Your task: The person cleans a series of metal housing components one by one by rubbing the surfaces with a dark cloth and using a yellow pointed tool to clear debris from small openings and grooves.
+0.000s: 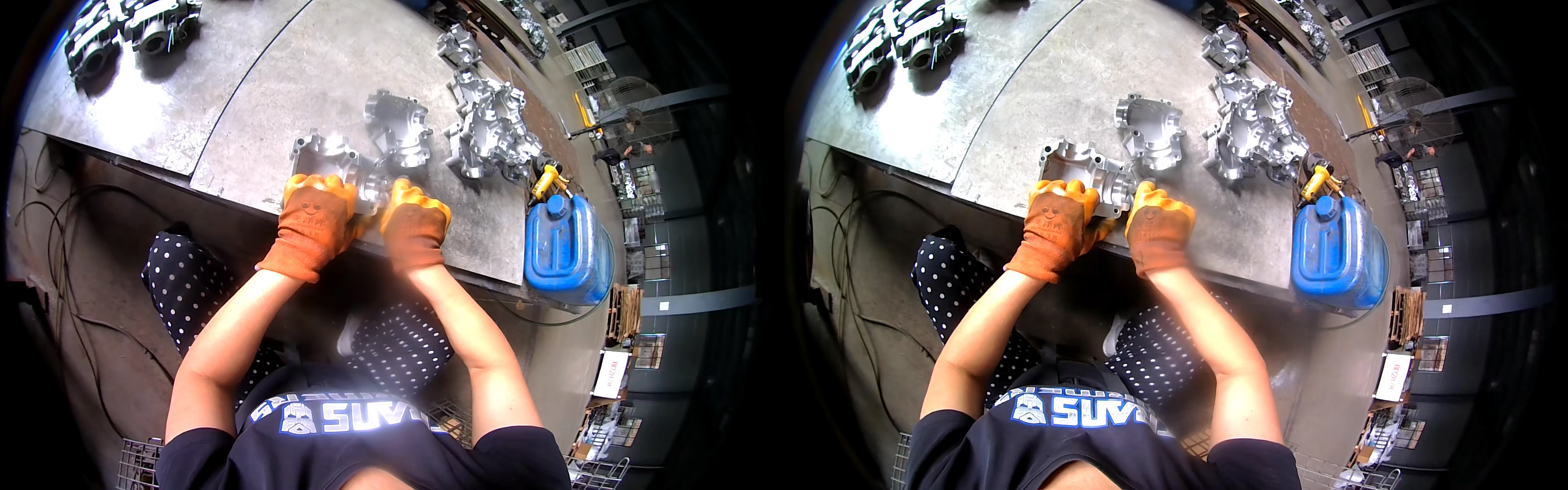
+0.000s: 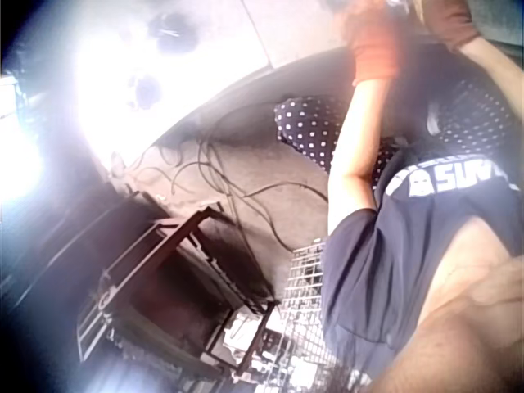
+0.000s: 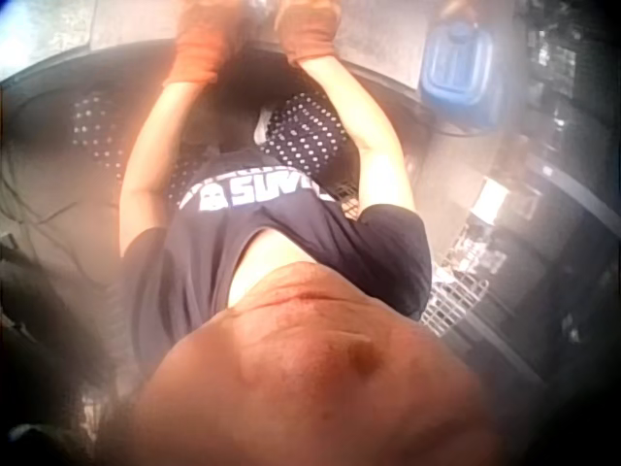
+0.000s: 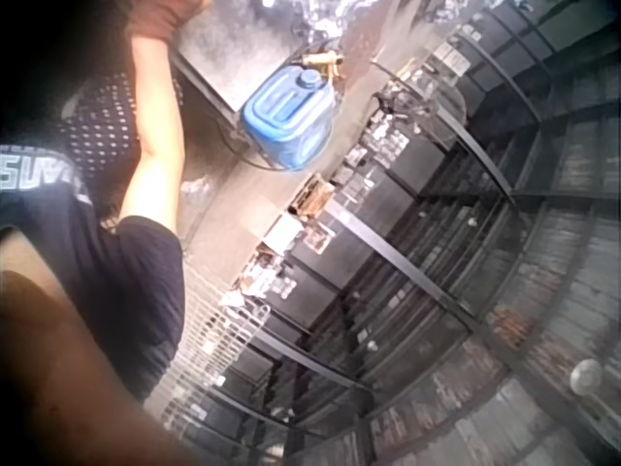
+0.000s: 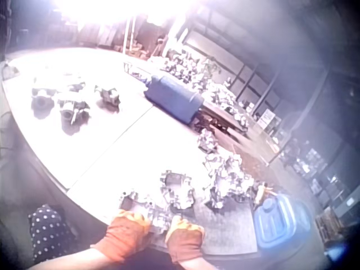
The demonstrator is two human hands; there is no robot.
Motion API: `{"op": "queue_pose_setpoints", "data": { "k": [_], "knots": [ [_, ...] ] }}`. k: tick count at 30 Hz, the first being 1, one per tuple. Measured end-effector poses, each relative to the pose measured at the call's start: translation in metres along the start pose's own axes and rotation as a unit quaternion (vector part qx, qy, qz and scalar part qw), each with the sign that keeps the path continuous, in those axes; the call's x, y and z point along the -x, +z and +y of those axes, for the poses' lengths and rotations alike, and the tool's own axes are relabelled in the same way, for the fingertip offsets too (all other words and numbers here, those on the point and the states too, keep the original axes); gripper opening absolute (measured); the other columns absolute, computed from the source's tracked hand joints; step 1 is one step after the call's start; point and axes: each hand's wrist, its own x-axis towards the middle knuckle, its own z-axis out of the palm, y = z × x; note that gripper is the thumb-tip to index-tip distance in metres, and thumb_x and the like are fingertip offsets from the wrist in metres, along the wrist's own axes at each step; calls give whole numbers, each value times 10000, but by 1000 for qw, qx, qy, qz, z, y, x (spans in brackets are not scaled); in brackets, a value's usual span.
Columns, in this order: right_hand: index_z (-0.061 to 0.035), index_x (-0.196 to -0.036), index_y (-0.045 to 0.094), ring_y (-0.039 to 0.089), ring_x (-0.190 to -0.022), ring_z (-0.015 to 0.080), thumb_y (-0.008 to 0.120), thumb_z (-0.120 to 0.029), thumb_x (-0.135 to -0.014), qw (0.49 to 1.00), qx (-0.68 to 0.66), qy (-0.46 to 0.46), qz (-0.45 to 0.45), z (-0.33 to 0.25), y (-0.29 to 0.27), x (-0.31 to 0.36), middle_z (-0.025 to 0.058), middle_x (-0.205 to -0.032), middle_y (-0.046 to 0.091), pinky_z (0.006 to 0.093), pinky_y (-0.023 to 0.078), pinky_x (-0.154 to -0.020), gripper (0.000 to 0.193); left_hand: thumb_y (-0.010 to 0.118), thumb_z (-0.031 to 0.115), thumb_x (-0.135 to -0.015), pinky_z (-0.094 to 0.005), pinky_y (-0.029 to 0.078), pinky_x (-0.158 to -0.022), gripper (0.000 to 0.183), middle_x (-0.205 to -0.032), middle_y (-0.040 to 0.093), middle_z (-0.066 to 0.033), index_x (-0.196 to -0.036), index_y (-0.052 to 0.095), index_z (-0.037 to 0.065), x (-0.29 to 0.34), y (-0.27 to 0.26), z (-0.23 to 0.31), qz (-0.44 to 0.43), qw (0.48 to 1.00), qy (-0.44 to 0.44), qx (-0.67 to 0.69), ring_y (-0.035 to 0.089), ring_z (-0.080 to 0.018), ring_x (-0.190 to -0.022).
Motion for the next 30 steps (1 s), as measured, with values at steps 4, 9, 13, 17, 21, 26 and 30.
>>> {"op": "queue_pose_setpoints", "data": {
  "k": [4, 9, 13, 17, 21, 26, 30],
  "knots": [
    [-120, -921, 637, 714, -659, 264, 660, -178, -817, 1000, -22, -6, 12, 3, 2, -1, 54, -747, 689, 393, 504, -611, 121, 763, 525, -773, -433, 459, -867, 418, -906, 675, -85, -904, 683, 137, 0, 3, 0, 1, 1000, -1, 9, 665, -286, -880],
    [-83, -1006, 650, 710, -693, 229, 661, -175, -824, 998, 25, -51, -22, 3, 0, -1, 54, -788, 705, 374, 499, -631, 204, 763, 522, -774, -436, 466, -850, 417, -902, 674, -82, -906, 680, 135, 2, 4, -2, 12, 1000, 6, 13, 666, -288, -870],
    [-51, -1078, 650, 704, -728, 204, 657, -198, -846, 991, 85, -98, -43, 4, 0, -4, 43, -812, 708, 369, 494, -655, 275, 763, 492, -782, -431, 473, -851, 392, -896, 673, -82, -907, 682, 129, 1, 1, -3, -3, 1000, 15, 20, 667, -288, -871],
    [-52, -1046, 660, 711, -729, 220, 653, -183, -853, 984, 113, -127, -45, 10, 2, -9, 66, -823, 724, 373, 499, -662, 234, 755, 449, -794, -429, 478, -855, 347, -882, 674, -88, -877, 686, 120, -4, -5, -5, -26, 998, 36, 33, 666, -289, -861],
    [-69, -1043, 680, 725, -784, 230, 659, -164, -863, 969, 119, -162, -143, 5, -20, -16, 59, -864, 749, 379, 503, -675, 204, 641, 426, -889, -430, 485, -810, 338, -792, 709, -95, -793, 731, 115, -10, -9, -18, 2, 995, 100, 15, 688, -286, -784],
    [-125, -1097, 715, 738, -896, 232, 673, -180, -894, 940, 100, -215, -244, 3, -40, -22, 33, -959, 770, 391, 520, -707, 214, 712, 455, -824, -420, 478, -875, 341, -839, 685, -82, -837, 701, 114, -15, -19, -33, -61, 990, 124, -1, 674, -285, -840],
    [-142, -1086, 730, 745, -943, 244, 677, -163, -898, 923, 71, -236, -296, 6, -38, -30, 63, -1016, 771, 390, 548, -725, 197, 759, 471, -767, -429, 471, -912, 383, -866, 660, -74, -875, 680, 111, -25, -29, -40, -119, 982, 148, -21, 662, -288, -880]
  ]
}}
